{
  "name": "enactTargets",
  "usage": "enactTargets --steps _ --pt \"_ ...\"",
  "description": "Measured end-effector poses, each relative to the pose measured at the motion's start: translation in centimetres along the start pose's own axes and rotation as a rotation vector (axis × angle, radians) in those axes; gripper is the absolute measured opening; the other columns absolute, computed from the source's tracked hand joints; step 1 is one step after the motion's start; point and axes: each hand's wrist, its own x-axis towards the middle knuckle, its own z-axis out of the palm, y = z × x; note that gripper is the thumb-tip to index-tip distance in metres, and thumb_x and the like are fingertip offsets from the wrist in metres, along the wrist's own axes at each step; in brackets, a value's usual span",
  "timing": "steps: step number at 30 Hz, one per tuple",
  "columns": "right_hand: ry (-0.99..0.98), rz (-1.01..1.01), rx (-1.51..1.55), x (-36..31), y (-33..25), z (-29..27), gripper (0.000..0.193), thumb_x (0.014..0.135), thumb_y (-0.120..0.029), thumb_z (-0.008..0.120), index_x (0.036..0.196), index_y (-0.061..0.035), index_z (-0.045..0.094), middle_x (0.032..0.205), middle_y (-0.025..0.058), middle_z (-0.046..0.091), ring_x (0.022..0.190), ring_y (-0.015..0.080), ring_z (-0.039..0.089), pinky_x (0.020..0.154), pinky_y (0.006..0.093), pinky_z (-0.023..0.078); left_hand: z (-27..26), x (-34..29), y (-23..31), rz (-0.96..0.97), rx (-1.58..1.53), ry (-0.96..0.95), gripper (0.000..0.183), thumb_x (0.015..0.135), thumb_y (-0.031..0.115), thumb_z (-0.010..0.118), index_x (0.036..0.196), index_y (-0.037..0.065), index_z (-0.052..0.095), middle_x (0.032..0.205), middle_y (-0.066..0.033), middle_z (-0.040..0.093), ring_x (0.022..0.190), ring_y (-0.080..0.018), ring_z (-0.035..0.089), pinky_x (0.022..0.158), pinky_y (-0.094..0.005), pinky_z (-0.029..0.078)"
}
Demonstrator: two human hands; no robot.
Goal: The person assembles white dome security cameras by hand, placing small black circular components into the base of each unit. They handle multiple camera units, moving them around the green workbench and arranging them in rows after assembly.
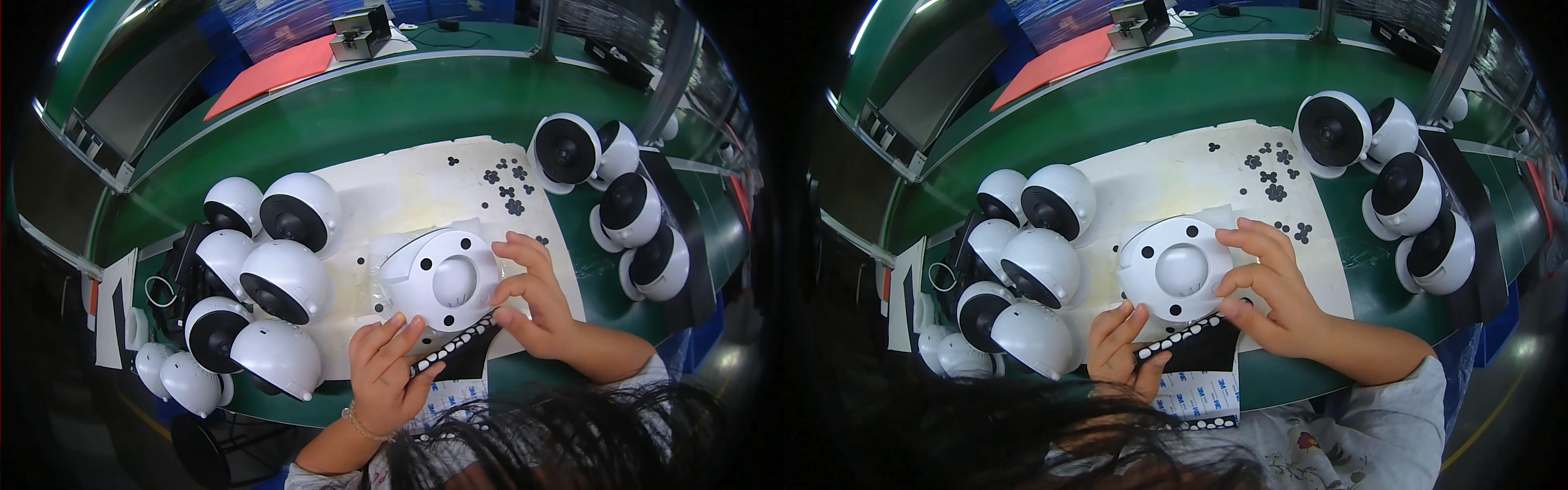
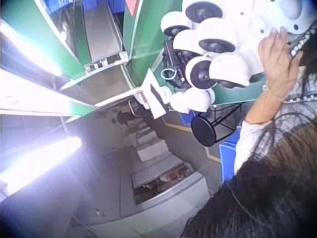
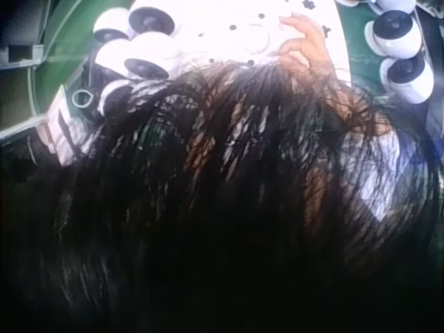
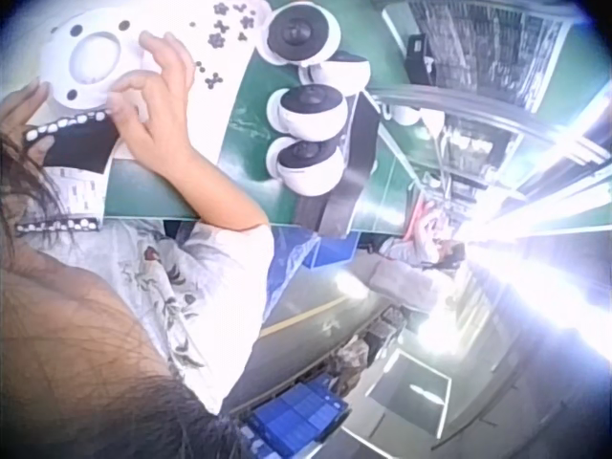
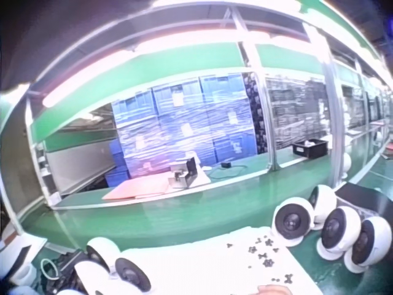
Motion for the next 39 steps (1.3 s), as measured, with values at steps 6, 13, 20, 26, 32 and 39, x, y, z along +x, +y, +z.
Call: enactTargets --steps 6,13,20,26,32,39 --pt "-0.031 -0.327 -0.184 -0.3 -1.0 1.3 0.018 0.069 -0.019 0.070 0.084 -0.0145 0.062 0.123 0.0055 0.048 0.121 0.0307 0.032 0.094 0.0413 0.027 -0.3 0.0 0.0 0.001 0.040 -0.048 0.019 0.066 0.015 0.070 0.076 0.002 0.060 0.114 -0.0089 0.058 0.107 -0.0271 0.050 0.081 -0.0414 0.039" --pt "-0.106 -0.210 -0.100 -0.5 -0.7 0.4 0.009 0.075 -0.017 0.063 0.083 -0.0123 0.059 0.126 0.0096 0.045 0.120 0.0333 0.033 0.096 0.0417 0.026 -0.2 0.1 0.2 -0.036 0.002 -0.024 0.019 0.066 0.016 0.070 0.075 0.003 0.060 0.113 -0.0085 0.058 0.108 -0.0266 0.050 0.082 -0.0417 0.038" --pt "-0.106 0.087 -0.005 0.6 0.3 -0.3 0.010 0.084 -0.018 0.056 0.086 -0.0078 0.055 0.131 0.0163 0.039 0.124 0.0380 0.027 0.101 0.0454 0.020 -0.3 0.0 0.5 -0.079 0.025 -0.051 0.019 0.066 0.017 0.070 0.077 0.004 0.062 0.113 -0.0079 0.059 0.108 -0.0260 0.050 0.083 -0.0418 0.037" --pt "-0.113 0.075 -0.015 0.3 0.3 -0.2 0.010 0.084 -0.018 0.056 0.087 -0.0081 0.056 0.131 0.0163 0.039 0.124 0.0376 0.027 0.100 0.0456 0.021 -0.2 -0.2 0.5 -0.087 0.041 -0.058 0.019 0.066 0.018 0.070 0.077 0.004 0.063 0.113 -0.0074 0.058 0.108 -0.0256 0.050 0.085 -0.0421 0.037" --pt "-0.054 -0.236 -0.430 -0.7 0.7 -0.5 0.019 0.078 -0.020 0.062 0.094 -0.0102 0.058 0.127 0.0139 0.044 0.118 0.0340 0.035 0.096 0.0437 0.025 -0.3 -0.2 0.3 -0.040 0.089 -0.054 0.018 0.066 0.018 0.070 0.076 0.004 0.062 0.114 -0.0073 0.058 0.108 -0.0258 0.050 0.086 -0.0427 0.036" --pt "0.007 0.447 0.496 -0.3 1.4 0.9 0.029 0.078 -0.017 0.065 0.103 -0.0049 0.055 0.098 0.0044 0.057 0.092 0.0145 0.051 0.081 0.0299 0.037 -0.2 -0.5 0.3 -0.103 0.019 -0.065 0.019 0.067 0.019 0.070 0.075 0.005 0.061 0.114 -0.0081 0.058 0.106 -0.0267 0.050 0.084 -0.0416 0.038"
